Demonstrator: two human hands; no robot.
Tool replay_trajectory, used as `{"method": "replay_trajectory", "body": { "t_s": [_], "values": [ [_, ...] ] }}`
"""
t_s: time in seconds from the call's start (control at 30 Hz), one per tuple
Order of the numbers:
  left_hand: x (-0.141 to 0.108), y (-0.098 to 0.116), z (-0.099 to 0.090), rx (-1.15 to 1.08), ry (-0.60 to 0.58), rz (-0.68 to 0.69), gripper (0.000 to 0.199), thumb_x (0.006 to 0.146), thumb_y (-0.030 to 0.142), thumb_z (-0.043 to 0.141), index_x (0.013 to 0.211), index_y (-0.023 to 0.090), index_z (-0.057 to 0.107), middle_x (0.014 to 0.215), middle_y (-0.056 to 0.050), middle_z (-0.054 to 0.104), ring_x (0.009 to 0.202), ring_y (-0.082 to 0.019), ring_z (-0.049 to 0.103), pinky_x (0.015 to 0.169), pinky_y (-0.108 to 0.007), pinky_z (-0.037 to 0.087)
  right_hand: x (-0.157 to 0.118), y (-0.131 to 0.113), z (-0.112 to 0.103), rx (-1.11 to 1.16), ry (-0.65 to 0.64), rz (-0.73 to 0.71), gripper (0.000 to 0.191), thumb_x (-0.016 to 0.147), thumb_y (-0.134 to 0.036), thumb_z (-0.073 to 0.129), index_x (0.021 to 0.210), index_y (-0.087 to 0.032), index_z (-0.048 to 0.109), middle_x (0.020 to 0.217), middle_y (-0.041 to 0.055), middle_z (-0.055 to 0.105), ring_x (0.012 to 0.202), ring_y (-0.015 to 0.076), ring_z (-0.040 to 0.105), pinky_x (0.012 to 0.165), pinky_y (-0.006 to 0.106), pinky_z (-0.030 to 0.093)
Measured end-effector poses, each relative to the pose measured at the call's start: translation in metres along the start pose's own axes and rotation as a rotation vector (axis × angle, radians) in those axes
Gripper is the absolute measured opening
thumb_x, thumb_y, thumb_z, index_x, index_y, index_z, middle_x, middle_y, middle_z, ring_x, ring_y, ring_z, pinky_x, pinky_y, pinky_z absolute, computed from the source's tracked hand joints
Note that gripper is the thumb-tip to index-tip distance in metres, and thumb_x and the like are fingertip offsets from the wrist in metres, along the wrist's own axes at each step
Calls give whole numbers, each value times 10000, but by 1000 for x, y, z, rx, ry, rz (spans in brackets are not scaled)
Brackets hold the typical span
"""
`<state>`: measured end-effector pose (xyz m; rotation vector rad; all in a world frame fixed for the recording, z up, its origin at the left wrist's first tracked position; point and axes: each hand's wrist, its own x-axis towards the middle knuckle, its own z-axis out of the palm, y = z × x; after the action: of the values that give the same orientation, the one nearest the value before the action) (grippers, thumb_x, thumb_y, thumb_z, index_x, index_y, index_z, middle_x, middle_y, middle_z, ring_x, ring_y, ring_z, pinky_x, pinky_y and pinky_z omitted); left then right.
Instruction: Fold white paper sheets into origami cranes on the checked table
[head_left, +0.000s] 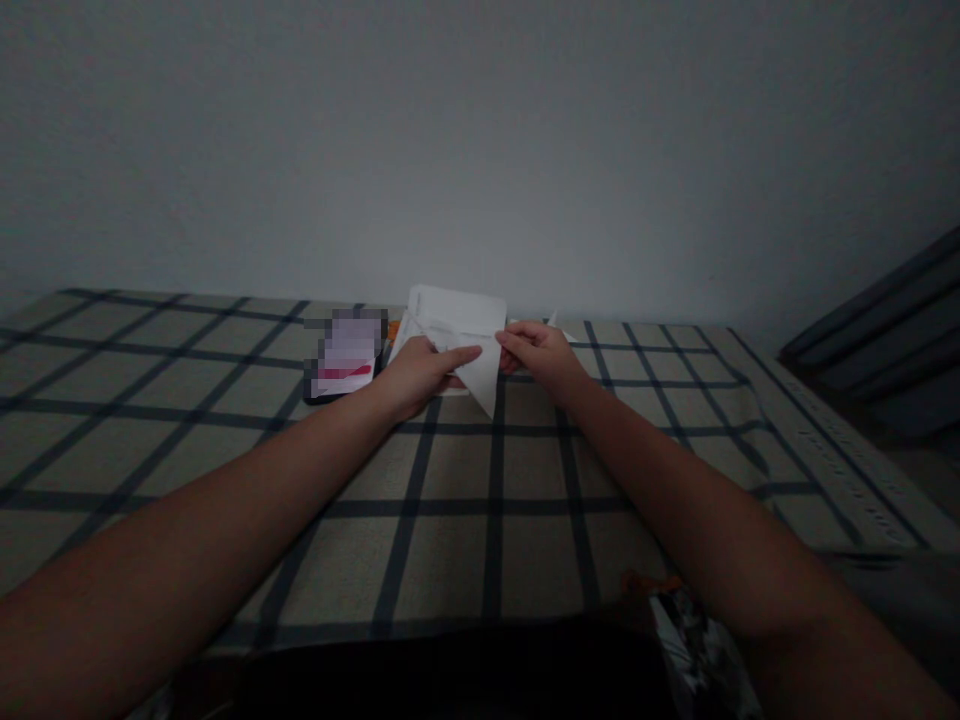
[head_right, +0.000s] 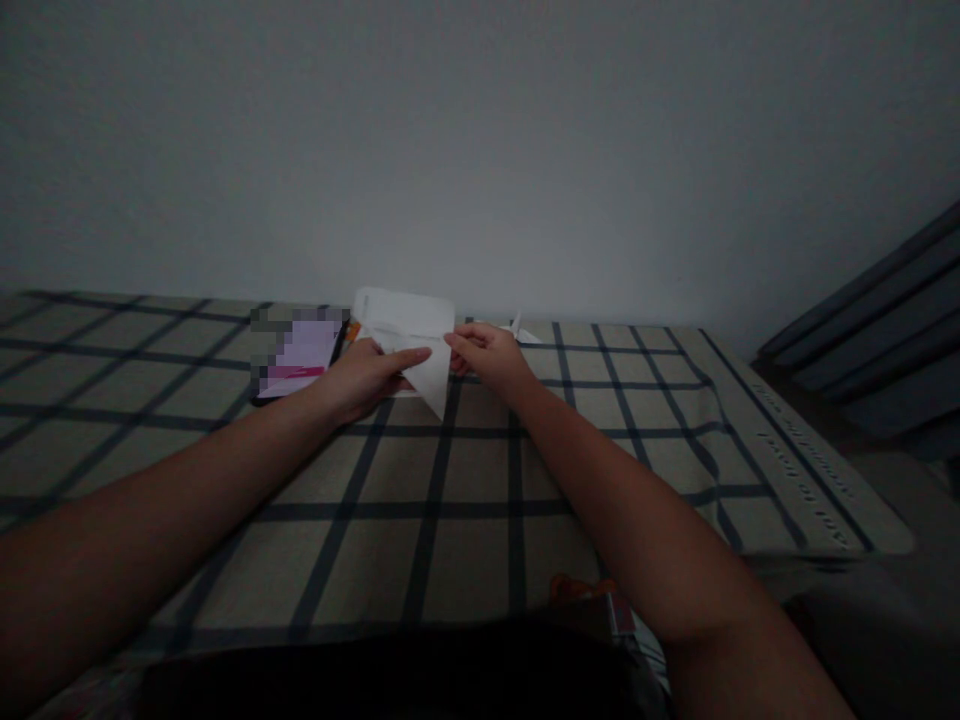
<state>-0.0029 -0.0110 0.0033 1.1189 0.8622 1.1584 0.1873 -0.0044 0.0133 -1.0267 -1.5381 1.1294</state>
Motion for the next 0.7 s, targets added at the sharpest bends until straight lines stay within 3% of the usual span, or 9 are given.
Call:
{"method": "replay_trajectory", "body": {
  "t_s": [0.33, 0.7],
  "values": [
    [1, -3, 0, -21, 9, -4, 411, 661, 261, 857, 1041, 139, 757, 1134, -192, 739, 873, -295, 744, 677, -381, 627, 0, -1, -1, -28, -9, -12, 218, 831, -387, 672, 816, -171, 657, 658, -4, 630, 607, 108, 608, 625, 265, 550],
    [0, 1, 0, 32, -6, -51, 460, 681, 292, 853, 1104, 159, 731, 1160, -147, 738, 925, -269, 731, 724, -361, 616, 1, 1, 0, -46, -11, -49, 256, 818, -423, 660, 796, -168, 648, 644, -11, 625, 590, 100, 596, 603, 247, 542]
  ]
}}
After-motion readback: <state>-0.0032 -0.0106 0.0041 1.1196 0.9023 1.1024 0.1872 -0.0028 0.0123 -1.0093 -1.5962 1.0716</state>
